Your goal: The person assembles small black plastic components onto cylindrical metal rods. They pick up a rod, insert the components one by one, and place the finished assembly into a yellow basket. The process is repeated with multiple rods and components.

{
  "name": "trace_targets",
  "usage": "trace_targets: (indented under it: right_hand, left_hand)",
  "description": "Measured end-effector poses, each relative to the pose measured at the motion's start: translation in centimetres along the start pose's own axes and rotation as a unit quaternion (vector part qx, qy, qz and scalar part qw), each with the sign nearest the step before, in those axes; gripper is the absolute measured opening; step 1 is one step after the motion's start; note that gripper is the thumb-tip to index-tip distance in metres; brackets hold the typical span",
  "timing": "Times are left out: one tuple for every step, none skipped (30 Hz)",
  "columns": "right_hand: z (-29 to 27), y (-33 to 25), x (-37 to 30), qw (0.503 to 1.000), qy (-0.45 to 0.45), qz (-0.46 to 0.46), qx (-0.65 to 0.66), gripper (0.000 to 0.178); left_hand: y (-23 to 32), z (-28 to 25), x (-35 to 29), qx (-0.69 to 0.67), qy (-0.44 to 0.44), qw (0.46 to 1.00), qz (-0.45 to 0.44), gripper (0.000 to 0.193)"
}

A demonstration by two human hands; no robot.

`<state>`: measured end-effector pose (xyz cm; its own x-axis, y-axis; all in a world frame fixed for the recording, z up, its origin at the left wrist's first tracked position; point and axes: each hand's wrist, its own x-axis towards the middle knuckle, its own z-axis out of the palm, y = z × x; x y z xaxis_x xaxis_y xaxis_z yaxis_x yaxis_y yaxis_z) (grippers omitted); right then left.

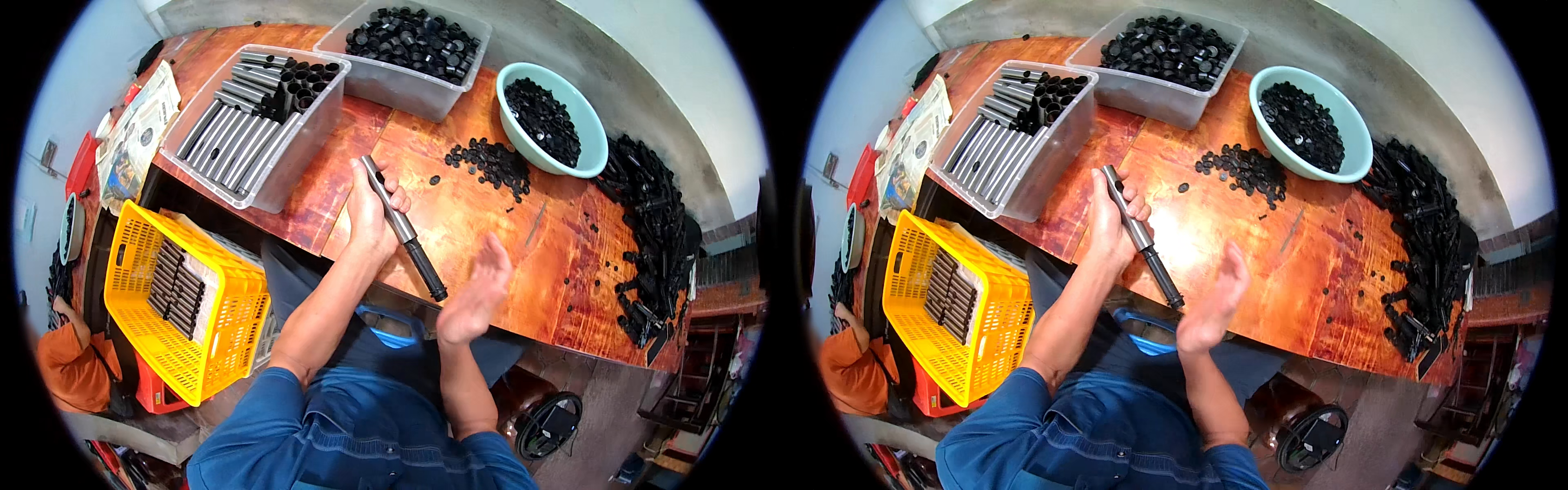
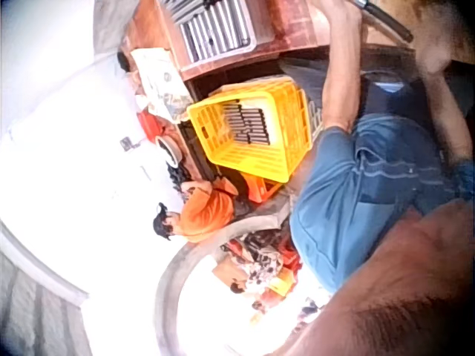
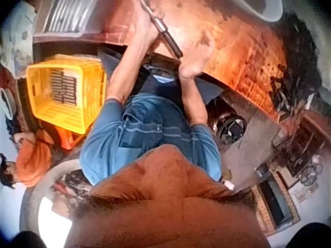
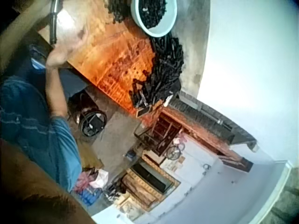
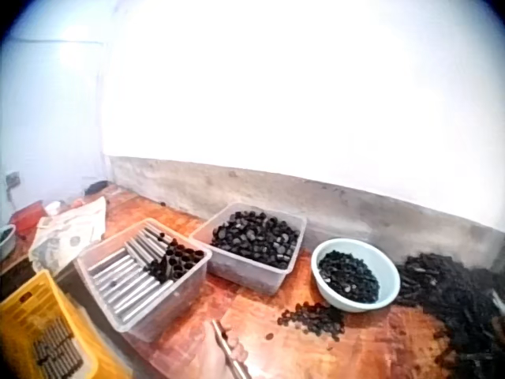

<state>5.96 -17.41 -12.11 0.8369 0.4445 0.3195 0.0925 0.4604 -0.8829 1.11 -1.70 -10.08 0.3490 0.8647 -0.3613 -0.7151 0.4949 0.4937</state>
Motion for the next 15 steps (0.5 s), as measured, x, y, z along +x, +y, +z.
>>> trace_targets:
  right_hand:
    - [-0.4, -0.4, -0.2, 1.0, 0.011, -0.013, -0.015, 0.079]
    - [-0.6, -0.6, -0.5, 0.999, 0.022, -0.022, -0.032, 0.08]
    - [0.2, -0.3, -0.4, 0.999, 0.035, 0.007, -0.03, 0.08]
    - [0.5, 0.3, -0.4, 0.998, 0.037, 0.022, -0.036, 0.081]
    - [0.7, 1.1, 0.0, 0.998, 0.041, 0.031, -0.042, 0.081]
    - [0.7, 1.5, 0.4, 0.997, 0.044, 0.04, -0.048, 0.082]
    - [0.6, 1.5, 0.6, 0.997, 0.041, 0.061, -0.034, 0.082]
    - [0.4, 1.3, 0.5, 0.997, 0.034, 0.054, -0.035, 0.082]
    - [-0.1, 1.0, 0.3, 0.998, 0.026, 0.046, -0.037, 0.082]
    - [-0.9, 0.6, 0.1, 0.998, 0.018, 0.039, -0.039, 0.083]
    - [-1.8, 0.0, -0.2, 0.997, 0.055, 0.036, -0.046, 0.084]
    - [-1.8, 0.3, -0.2, 0.998, 0.049, 0.026, -0.031, 0.084]
    - [-1.5, 0.5, 0.0, 0.999, 0.044, 0.015, -0.016, 0.084]
    - [-1.4, 0.3, -0.3, 0.999, 0.039, 0.011, -0.009, 0.083]
    - [0.2, 0.0, -0.1, 0.999, 0.02, 0.024, -0.026, 0.087]
  left_hand:
    - [0.2, 0.1, -0.1, 0.004, 0.012, 1.0, 0.001, 0.05]
    - [0.2, -0.1, -0.3, 0.008, 0.027, 1.0, 0.001, 0.05]
    - [-0.8, -0.1, -1.4, 0.025, -0.008, 0.999, -0.036, 0.051]
    - [-2.0, 0.2, -2.4, 0.034, -0.015, 0.999, -0.02, 0.05]
    - [-1.9, 0.1, -2.2, 0.032, -0.01, 0.999, -0.007, 0.051]
    - [-1.7, 0.0, -1.9, 0.03, -0.004, 1.0, 0.006, 0.051]
    - [-1.7, 0.1, -1.8, 0.031, -0.023, 0.999, 0.023, 0.051]
    - [-1.3, 0.0, -1.7, 0.022, -0.019, 0.999, 0.014, 0.051]
    - [-0.9, 0.0, -1.7, 0.013, -0.016, 1.0, 0.004, 0.051]
    - [-0.5, -0.1, -1.5, 0.004, -0.012, 1.0, -0.005, 0.052]
    - [-0.1, -0.2, -1.1, 0.001, -0.019, 0.999, 0.029, 0.052]
    - [0.2, -0.2, -1.1, -0.008, 0.005, 1.0, 0.03, 0.05]
    - [-0.2, -0.1, -1.1, 0.011, 0.017, 1.0, 0.012, 0.049]
    - [-1.3, -0.2, -1.6, 0.03, 0.037, 0.999, -0.012, 0.049]
    - [-2.4, 1.0, -3.4, 0.033, -0.016, 0.999, -0.018, 0.048]
